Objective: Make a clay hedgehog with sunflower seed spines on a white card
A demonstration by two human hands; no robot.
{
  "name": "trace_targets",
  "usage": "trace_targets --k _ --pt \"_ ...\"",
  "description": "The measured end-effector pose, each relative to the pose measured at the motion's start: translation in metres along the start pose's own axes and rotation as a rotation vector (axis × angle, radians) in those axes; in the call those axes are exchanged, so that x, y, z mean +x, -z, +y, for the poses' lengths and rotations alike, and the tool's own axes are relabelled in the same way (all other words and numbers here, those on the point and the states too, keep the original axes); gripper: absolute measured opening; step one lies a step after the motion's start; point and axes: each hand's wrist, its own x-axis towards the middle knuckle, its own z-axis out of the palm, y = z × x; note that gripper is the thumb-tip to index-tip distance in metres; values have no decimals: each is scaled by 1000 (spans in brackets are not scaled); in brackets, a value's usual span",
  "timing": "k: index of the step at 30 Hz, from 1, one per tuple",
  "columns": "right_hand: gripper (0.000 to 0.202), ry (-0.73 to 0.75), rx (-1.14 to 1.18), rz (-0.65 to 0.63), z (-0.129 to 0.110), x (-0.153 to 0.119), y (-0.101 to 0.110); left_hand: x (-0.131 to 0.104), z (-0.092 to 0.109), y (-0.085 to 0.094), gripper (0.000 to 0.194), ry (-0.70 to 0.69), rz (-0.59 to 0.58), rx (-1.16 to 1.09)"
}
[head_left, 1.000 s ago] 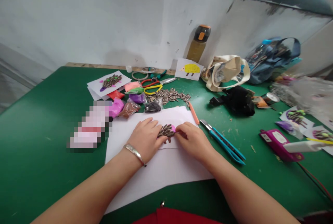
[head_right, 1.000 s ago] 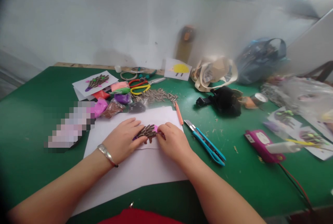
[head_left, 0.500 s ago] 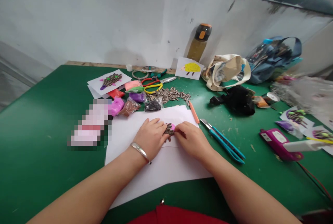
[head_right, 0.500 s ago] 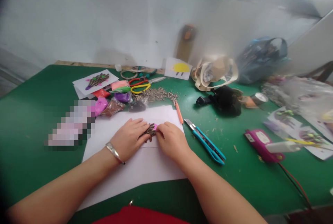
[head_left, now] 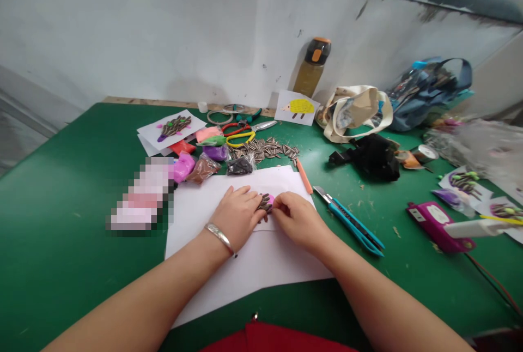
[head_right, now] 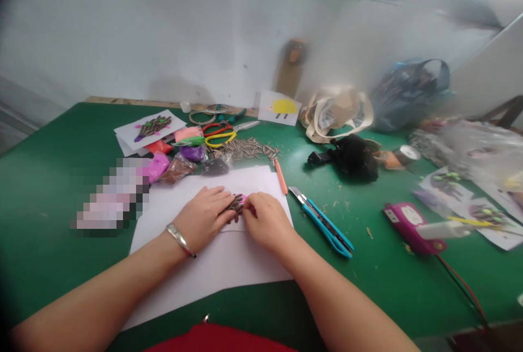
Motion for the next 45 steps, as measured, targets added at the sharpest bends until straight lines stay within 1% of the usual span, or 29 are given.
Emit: trace_targets --k 5,13,18,24,31,36,41,45 --pt "13 -38 -32 12 1 0 0 0 0 1 19 18 -20 -8" --pt "11 -32 -156 51 0 1 -8 1 0 1 17 18 -23 -3" --pt "12 -41 -215 45 -4 1 -10 1 1 2 15 17 -20 -5" --pt "13 -16 -176 40 -2 0 -12 2 2 4 13 18 -33 -19" --pt "12 -28 -41 73 4 -1 -2 1 0 2 15 2 -18 -25" --pt "16 8 -107 50 3 1 -5 0 -1 0 19 0 12 -18" --pt "17 36 -197 43 1 2 -9 1 -2 -3 19 0 17 -3" --pt "16 31 -128 57 4 2 -6 0 -1 -1 18 -6 16 1"
